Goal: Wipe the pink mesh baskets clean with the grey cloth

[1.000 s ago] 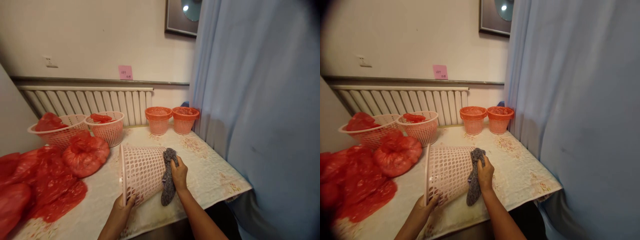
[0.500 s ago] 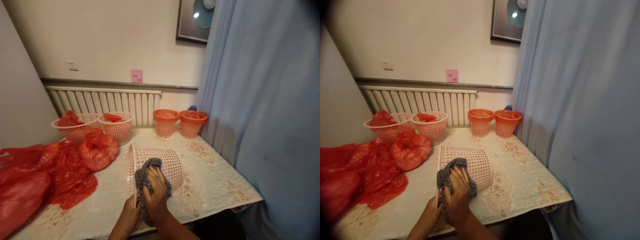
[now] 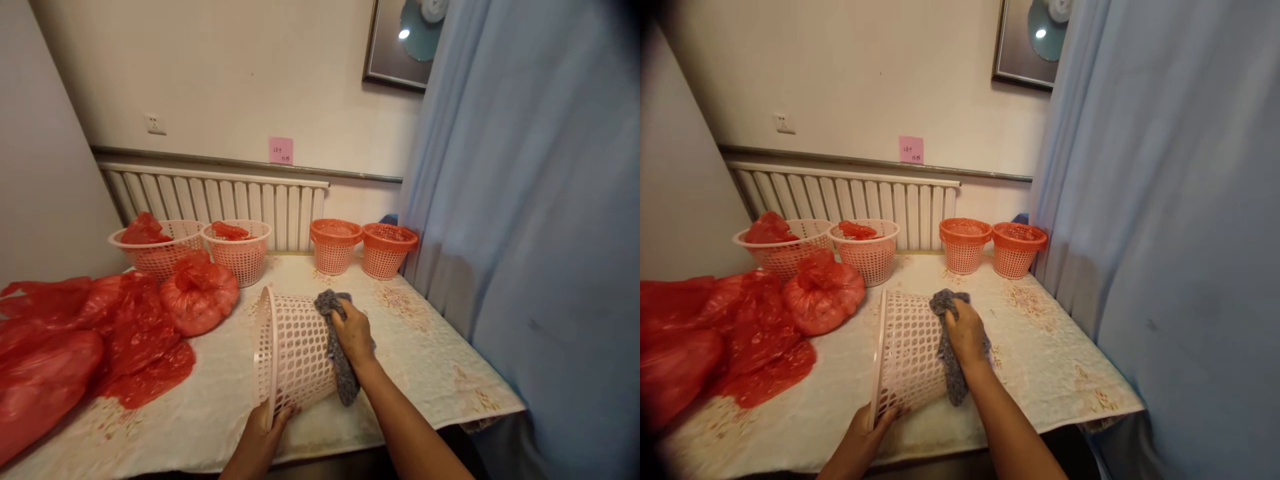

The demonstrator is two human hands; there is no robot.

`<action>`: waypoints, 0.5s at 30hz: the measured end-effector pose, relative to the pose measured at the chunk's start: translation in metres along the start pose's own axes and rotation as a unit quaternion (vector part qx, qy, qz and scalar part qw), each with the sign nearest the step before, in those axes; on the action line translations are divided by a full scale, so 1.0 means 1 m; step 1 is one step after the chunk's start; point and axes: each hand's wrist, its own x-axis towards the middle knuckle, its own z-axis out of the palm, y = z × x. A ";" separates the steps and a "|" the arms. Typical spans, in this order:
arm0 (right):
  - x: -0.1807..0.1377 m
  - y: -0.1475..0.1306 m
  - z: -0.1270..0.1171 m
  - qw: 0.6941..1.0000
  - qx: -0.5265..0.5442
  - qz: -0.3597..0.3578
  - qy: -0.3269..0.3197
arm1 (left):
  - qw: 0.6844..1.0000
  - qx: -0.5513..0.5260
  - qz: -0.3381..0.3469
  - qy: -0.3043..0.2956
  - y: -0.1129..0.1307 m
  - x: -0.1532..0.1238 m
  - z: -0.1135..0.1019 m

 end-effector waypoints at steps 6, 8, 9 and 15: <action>0.002 0.045 -0.016 0.997 -0.019 0.065 0.023 | 1.000 0.001 0.010 -0.001 -0.011 0.005 -0.001; -0.002 0.048 -0.016 0.997 -0.021 0.070 0.027 | 1.000 -0.004 0.010 -0.007 -0.012 0.005 -0.003; -0.005 0.048 -0.015 0.997 -0.022 0.071 0.028 | 1.000 -0.007 0.007 -0.012 -0.011 0.005 -0.004; -0.008 0.044 -0.010 0.996 -0.030 0.079 0.037 | 0.998 -0.067 -0.013 -0.010 0.022 0.009 -0.013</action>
